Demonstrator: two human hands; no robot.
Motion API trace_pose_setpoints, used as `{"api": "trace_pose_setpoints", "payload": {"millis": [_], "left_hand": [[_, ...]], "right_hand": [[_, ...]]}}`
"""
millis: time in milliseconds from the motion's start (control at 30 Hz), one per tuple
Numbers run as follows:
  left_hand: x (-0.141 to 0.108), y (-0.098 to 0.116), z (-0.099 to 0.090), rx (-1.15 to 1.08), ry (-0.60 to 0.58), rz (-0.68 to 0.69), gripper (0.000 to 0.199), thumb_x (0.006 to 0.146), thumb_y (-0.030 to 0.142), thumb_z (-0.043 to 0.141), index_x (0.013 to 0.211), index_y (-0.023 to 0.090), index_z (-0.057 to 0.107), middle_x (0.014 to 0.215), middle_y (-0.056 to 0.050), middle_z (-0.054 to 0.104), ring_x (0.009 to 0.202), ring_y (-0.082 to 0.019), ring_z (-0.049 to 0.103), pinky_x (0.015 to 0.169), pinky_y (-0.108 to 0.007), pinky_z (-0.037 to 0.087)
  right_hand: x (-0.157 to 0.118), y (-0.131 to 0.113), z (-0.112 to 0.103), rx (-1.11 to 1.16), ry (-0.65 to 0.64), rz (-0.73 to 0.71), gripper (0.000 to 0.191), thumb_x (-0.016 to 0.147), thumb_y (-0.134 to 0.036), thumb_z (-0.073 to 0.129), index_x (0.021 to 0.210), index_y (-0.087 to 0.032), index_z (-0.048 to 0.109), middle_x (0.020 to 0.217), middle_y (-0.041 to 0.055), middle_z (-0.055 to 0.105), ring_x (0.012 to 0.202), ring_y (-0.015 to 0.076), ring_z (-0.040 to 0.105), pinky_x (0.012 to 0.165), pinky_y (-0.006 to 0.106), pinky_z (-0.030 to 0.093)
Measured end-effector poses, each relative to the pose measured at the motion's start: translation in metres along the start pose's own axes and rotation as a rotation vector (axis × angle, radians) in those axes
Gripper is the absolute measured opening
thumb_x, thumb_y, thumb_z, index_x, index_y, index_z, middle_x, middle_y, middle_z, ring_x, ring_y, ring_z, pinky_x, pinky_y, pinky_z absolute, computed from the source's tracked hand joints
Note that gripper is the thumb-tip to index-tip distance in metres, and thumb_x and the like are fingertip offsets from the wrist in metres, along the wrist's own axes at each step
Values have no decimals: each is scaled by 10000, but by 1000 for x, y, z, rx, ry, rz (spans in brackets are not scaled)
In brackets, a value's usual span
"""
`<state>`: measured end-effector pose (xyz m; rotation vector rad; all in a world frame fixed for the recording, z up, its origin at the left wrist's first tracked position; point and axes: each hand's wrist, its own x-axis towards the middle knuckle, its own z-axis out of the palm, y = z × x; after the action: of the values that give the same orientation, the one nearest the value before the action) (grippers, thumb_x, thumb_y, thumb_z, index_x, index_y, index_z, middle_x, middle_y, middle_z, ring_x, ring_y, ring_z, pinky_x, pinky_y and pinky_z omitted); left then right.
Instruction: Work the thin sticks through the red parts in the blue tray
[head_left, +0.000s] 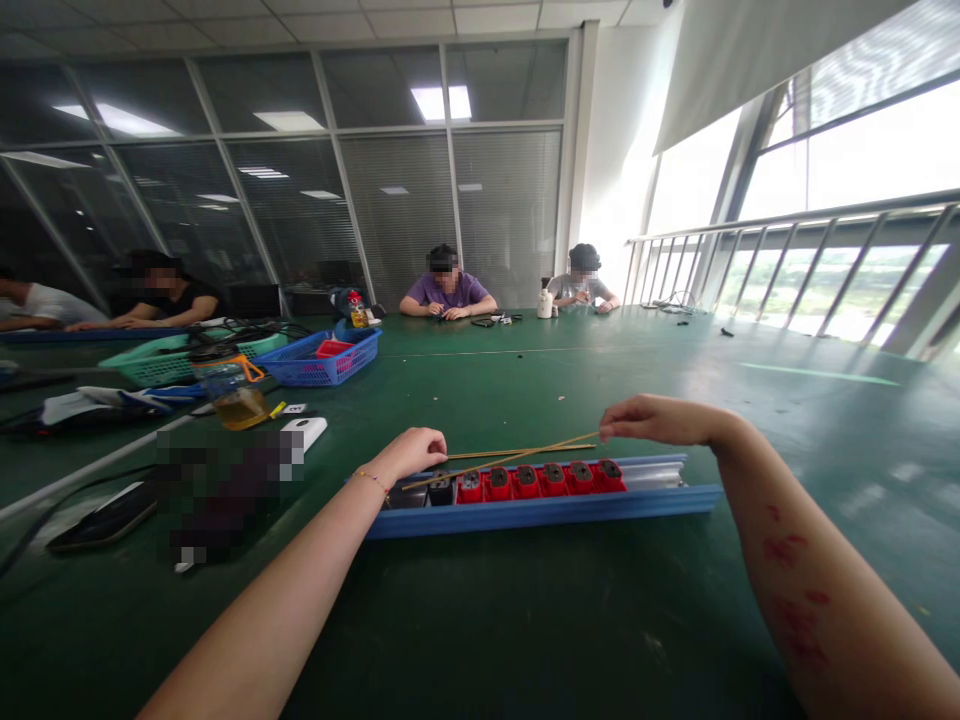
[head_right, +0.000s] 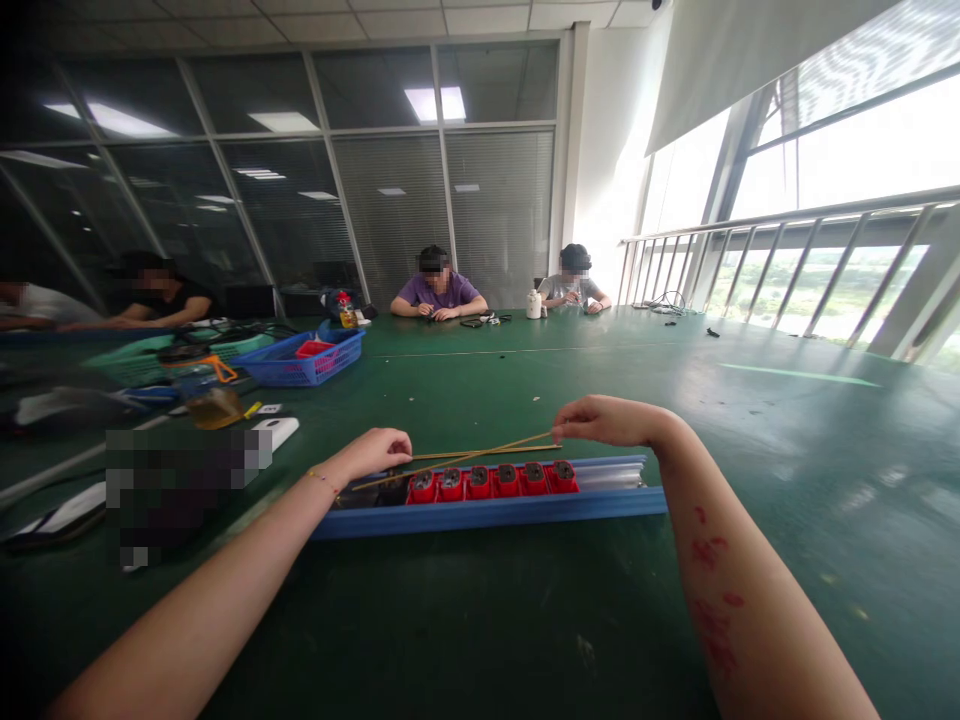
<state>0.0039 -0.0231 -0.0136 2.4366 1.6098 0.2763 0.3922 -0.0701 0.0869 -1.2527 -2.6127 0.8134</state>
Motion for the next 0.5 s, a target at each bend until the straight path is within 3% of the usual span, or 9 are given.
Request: {"api": "trace_pose_setpoints", "payload": {"millis": [133, 267, 367, 500], "left_hand": [[0, -3, 1, -2, 12, 9, 224, 727, 400, 496, 779, 222, 621, 791, -1, 653, 726, -139, 587, 620, -205, 404], [1, -2, 1, 23, 27, 7, 255, 739, 426, 470, 767, 221, 620, 784, -5, 649, 713, -142, 581, 600, -208, 389], [-1, 2, -1, 41, 36, 4, 310, 763, 466, 428, 753, 218, 614, 756, -6, 646, 680, -140, 575, 572, -210, 370], [-4, 7, -3, 43, 29, -23, 428, 783, 546, 353, 725, 205, 606, 706, -13, 641, 622, -138, 565, 547, -216, 348]], "right_hand": [[-22, 3, -16, 18, 121, 25, 437, 738, -547, 477, 942, -202, 650, 940, 14, 648, 894, 221, 542, 780, 285, 400], [-39, 28, -26, -3, 167, 132, 426, 737, -527, 495, 974, -209, 650, 975, 19, 648, 916, 230, 543, 811, 302, 403], [-32, 46, -23, -34, 145, 184, 436, 724, -539, 498, 958, -208, 659, 945, 24, 659, 886, 240, 557, 780, 313, 418], [-2, 59, -6, -95, 114, 176, 443, 719, -556, 482, 904, -201, 671, 860, 22, 672, 797, 221, 578, 682, 284, 436]]}}
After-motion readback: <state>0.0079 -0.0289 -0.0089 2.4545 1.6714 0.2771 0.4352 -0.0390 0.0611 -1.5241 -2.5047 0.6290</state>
